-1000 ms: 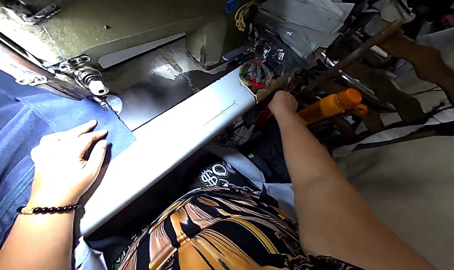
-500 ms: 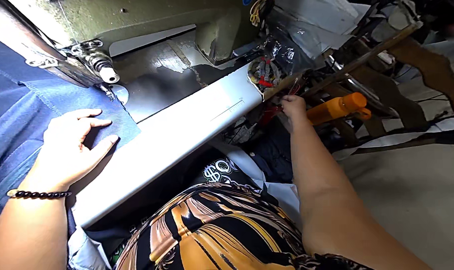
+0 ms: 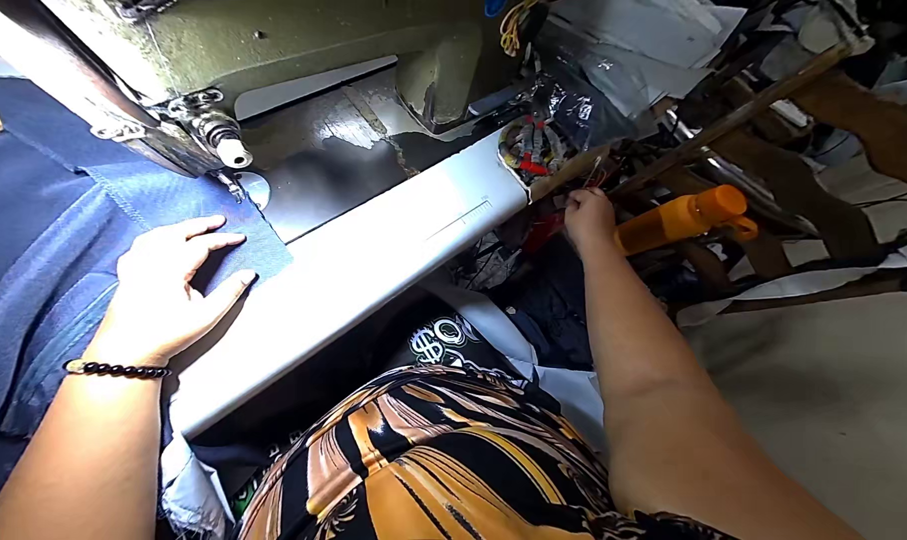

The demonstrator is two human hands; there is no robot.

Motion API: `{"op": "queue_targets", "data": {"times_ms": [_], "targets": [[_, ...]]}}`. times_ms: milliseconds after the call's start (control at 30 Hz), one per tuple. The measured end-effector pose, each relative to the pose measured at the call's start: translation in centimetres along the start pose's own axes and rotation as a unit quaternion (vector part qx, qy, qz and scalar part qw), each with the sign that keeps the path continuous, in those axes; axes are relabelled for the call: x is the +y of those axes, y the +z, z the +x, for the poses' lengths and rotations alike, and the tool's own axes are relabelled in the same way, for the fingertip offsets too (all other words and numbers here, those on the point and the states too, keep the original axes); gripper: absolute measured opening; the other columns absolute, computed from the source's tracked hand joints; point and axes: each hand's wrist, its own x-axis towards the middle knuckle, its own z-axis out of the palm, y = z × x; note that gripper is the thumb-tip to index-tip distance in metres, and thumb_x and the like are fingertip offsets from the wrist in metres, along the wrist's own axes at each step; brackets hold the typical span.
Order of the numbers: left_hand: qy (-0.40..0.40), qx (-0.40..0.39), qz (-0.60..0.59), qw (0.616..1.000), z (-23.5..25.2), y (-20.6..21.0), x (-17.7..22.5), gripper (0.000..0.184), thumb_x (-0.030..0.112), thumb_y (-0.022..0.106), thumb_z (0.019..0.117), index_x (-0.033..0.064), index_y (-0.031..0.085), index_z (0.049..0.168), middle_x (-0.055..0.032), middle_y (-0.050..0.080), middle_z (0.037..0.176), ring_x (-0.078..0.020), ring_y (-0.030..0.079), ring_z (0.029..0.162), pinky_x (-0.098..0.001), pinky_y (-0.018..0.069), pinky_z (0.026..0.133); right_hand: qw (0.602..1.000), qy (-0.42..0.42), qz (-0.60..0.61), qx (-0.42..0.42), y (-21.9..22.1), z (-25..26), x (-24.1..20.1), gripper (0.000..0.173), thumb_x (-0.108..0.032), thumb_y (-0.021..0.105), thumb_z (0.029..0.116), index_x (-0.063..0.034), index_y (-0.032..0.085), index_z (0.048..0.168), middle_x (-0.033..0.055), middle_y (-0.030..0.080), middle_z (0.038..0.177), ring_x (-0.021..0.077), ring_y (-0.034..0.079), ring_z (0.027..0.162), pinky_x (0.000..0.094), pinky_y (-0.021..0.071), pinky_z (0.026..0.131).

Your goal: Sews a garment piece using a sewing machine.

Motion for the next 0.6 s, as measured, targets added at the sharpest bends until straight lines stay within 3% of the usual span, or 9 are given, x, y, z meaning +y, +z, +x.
{"op": "queue_targets", "data": {"times_ms": [167, 233, 267, 333, 433, 533, 600], "targets": [[0.02, 0.004, -0.005, 1.0, 0.0, 0.0, 0.0, 0.07, 0.06, 0.05, 0.0913, 0.0023, 0.069, 0.127, -0.0186, 0.054, 0.15, -0.0373, 0.047, 0.142, -0.0616, 0.0329, 0.114, 0.99, -0.009, 0.131, 0.053, -1.3, -1.1, 0.7, 0.029, -0.014, 0.055, 0.1042, 0.0051, 0.068, 0.122, 0.0284, 0.064, 0.13, 0.0425, 0.059, 0.127, 0.058, 0.0428, 0.11], [0.02, 0.006, -0.012, 1.0, 0.1, 0.0, -0.1, 0.073, 0.064, 0.051, 0.0899, 0.0026, 0.069, 0.125, -0.0171, 0.055, 0.15, -0.0359, 0.046, 0.143, -0.0605, 0.0332, 0.114, 0.975, -0.032, 0.202, 0.086, -1.8, -1.9, 0.2, 0.03, -0.015, 0.055, 0.104, 0.0063, 0.067, 0.122, 0.0261, 0.066, 0.124, 0.0348, 0.066, 0.115, 0.0505, 0.0503, 0.104], [0.014, 0.002, -0.017, 1.0, 0.2, 0.0, -0.2, 0.075, 0.067, 0.053, 0.0879, 0.0038, 0.07, 0.125, -0.0158, 0.055, 0.15, -0.0352, 0.046, 0.144, -0.0609, 0.0325, 0.114, 0.963, -0.053, 0.242, 0.103, -2.3, -2.5, -0.7, 0.03, -0.016, 0.056, 0.1032, 0.0063, 0.067, 0.12, 0.0236, 0.068, 0.117, 0.0285, 0.069, 0.103, 0.0453, 0.0555, 0.095], [0.004, -0.013, -0.024, 1.0, 0.4, -0.3, -0.2, 0.078, 0.069, 0.058, 0.0823, 0.0065, 0.07, 0.127, -0.0144, 0.055, 0.15, -0.0349, 0.045, 0.144, -0.0612, 0.032, 0.115, 0.93, -0.132, 0.323, 0.119, -3.4, -4.2, -3.6, 0.025, -0.014, 0.056, 0.1012, 0.0056, 0.066, 0.113, 0.0135, 0.07, 0.102, 0.0133, 0.068, 0.086, 0.0324, 0.0581, 0.082], [0.004, -0.024, -0.026, 0.999, 0.4, -0.6, -0.7, 0.079, 0.074, 0.064, 0.0771, 0.0145, 0.071, 0.129, -0.0094, 0.056, 0.15, -0.0313, 0.045, 0.144, -0.0606, 0.0326, 0.115, 0.853, -0.32, 0.408, 0.061, -2.8, -6.2, -9.4, 0.013, -0.006, 0.058, 0.0975, 0.0007, 0.065, 0.106, 0.0013, 0.071, 0.098, 0.0055, 0.069, 0.086, 0.0267, 0.0605, 0.081], [-0.004, -0.034, -0.041, 0.999, 0.6, -0.8, -0.5, 0.075, 0.071, 0.07, 0.0745, 0.0195, 0.072, 0.129, -0.0069, 0.055, 0.152, -0.0295, 0.043, 0.145, -0.0639, 0.0301, 0.112, 0.802, -0.465, 0.373, -0.024, 0.1, -8.1, -16.2, 0.013, -0.004, 0.061, 0.0918, 0.0058, 0.068, 0.097, 0.0106, 0.071, 0.095, 0.0105, 0.068, 0.084, 0.0277, 0.0596, 0.078], [0.0, -0.028, -0.049, 0.998, 0.6, -0.9, -0.4, 0.07, 0.069, 0.07, 0.0768, 0.0195, 0.073, 0.127, -0.0073, 0.055, 0.151, -0.0295, 0.044, 0.144, -0.0636, 0.032, 0.111, 0.783, -0.53, 0.322, -0.051, 1.7, -9.3, -20.2, 0.013, -0.005, 0.063, 0.0886, 0.003, 0.073, 0.09, 0.0129, 0.072, 0.089, 0.0131, 0.069, 0.083, 0.0266, 0.058, 0.078]]}}
